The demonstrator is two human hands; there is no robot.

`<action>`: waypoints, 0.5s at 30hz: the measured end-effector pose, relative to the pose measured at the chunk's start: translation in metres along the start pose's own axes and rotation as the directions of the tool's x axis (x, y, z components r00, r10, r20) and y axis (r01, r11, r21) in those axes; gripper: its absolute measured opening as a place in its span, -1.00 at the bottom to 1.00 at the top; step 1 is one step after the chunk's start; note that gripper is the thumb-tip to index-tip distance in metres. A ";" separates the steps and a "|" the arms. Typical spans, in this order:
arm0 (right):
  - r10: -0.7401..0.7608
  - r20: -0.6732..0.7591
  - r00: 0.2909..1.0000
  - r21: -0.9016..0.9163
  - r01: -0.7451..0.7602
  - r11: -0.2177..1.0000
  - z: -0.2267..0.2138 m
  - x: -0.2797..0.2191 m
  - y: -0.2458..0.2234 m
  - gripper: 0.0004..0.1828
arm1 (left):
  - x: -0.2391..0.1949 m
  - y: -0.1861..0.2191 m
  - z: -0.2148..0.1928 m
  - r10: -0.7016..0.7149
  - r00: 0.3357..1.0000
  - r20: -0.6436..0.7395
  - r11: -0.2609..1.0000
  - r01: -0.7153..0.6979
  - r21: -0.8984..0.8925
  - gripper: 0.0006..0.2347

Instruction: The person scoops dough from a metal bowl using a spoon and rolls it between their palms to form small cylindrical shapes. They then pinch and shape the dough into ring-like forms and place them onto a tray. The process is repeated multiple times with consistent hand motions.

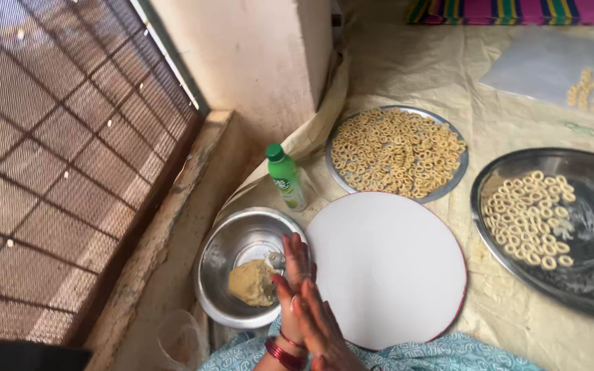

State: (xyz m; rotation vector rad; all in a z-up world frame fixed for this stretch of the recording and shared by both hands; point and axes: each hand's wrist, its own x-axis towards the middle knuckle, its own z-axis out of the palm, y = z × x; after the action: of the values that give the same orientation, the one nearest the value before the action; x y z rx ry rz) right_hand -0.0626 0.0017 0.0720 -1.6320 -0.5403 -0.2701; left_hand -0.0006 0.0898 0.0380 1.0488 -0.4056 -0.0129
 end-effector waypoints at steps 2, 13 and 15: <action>0.033 -0.029 0.999 0.003 -0.033 0.999 -0.018 0.005 0.008 -0.10 | -0.003 0.007 0.027 -0.014 1.000 0.020 0.999 0.014 -0.029 -0.24; 0.110 -0.110 0.988 0.358 -0.064 0.932 -0.057 0.020 0.011 -0.13 | -0.062 -0.068 0.081 -0.164 0.967 0.194 0.958 0.203 -0.204 -0.23; 0.167 -0.310 0.936 -0.312 -0.266 0.912 -0.002 0.034 0.000 -0.15 | -0.051 -0.075 0.060 -0.182 0.971 0.152 0.952 0.213 -0.221 -0.23</action>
State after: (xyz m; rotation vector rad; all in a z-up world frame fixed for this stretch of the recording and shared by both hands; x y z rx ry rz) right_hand -0.0333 0.0059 0.0881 -1.9417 -0.0911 -0.4388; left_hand -0.0541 0.0119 -0.0162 0.8516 -0.4045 -0.3044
